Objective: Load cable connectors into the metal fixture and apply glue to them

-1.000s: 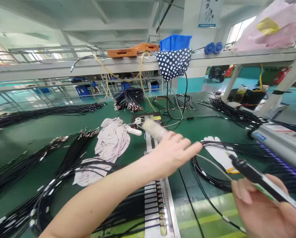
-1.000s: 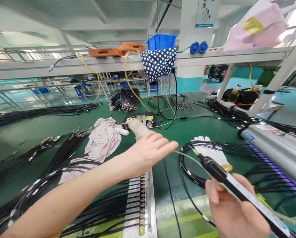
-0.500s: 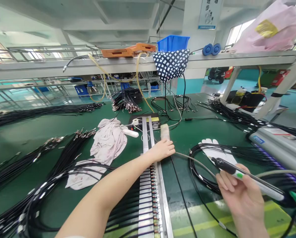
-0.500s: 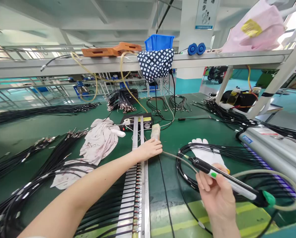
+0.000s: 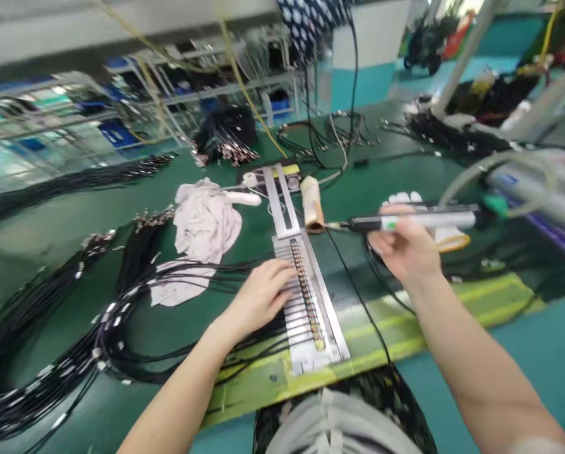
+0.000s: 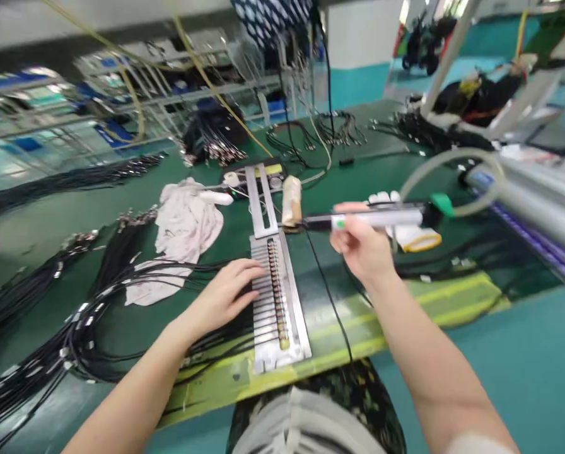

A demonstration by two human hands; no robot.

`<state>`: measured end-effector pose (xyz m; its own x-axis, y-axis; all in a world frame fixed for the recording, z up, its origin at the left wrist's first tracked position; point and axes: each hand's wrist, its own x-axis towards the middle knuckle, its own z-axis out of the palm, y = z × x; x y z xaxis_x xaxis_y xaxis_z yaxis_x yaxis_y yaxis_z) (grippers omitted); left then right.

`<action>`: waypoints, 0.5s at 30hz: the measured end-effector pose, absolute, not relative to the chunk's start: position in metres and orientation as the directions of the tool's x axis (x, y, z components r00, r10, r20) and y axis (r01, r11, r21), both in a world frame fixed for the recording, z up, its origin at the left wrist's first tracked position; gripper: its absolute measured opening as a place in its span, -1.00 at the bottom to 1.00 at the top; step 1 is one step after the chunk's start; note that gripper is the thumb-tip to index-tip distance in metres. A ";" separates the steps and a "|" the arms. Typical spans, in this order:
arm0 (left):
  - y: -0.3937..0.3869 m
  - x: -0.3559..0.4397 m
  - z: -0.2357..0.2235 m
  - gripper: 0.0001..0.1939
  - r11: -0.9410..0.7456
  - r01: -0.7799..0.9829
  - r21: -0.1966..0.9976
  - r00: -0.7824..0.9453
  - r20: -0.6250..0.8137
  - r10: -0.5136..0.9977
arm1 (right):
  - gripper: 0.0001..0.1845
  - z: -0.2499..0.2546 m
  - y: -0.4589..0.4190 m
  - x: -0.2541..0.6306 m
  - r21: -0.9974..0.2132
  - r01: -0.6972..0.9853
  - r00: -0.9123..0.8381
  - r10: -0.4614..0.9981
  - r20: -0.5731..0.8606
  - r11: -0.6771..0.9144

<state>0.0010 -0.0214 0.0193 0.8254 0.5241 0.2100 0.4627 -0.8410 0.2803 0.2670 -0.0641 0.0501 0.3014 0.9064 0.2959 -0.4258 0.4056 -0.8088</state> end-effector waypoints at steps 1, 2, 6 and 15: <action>-0.028 -0.008 0.018 -0.72 -0.823 0.476 0.310 0.810 0.210 0.548 | -0.79 0.051 -0.058 0.258 -0.807 -0.427 0.322 0.903 0.285 0.407; -0.034 -0.015 0.017 -0.73 -0.806 0.488 0.335 0.791 0.221 0.571 | -0.77 0.050 -0.053 0.250 -0.809 -0.426 0.356 0.897 0.262 0.405; -0.048 -0.032 0.008 -0.74 -0.769 0.525 0.366 0.734 0.262 0.626 | -0.70 0.034 -0.045 0.225 -0.817 -0.348 0.420 0.856 0.303 0.460; -0.061 -0.030 0.005 -0.77 -0.757 0.574 0.313 0.731 0.221 0.646 | -0.63 0.009 -0.048 0.253 -0.857 -0.269 0.435 0.850 0.299 0.439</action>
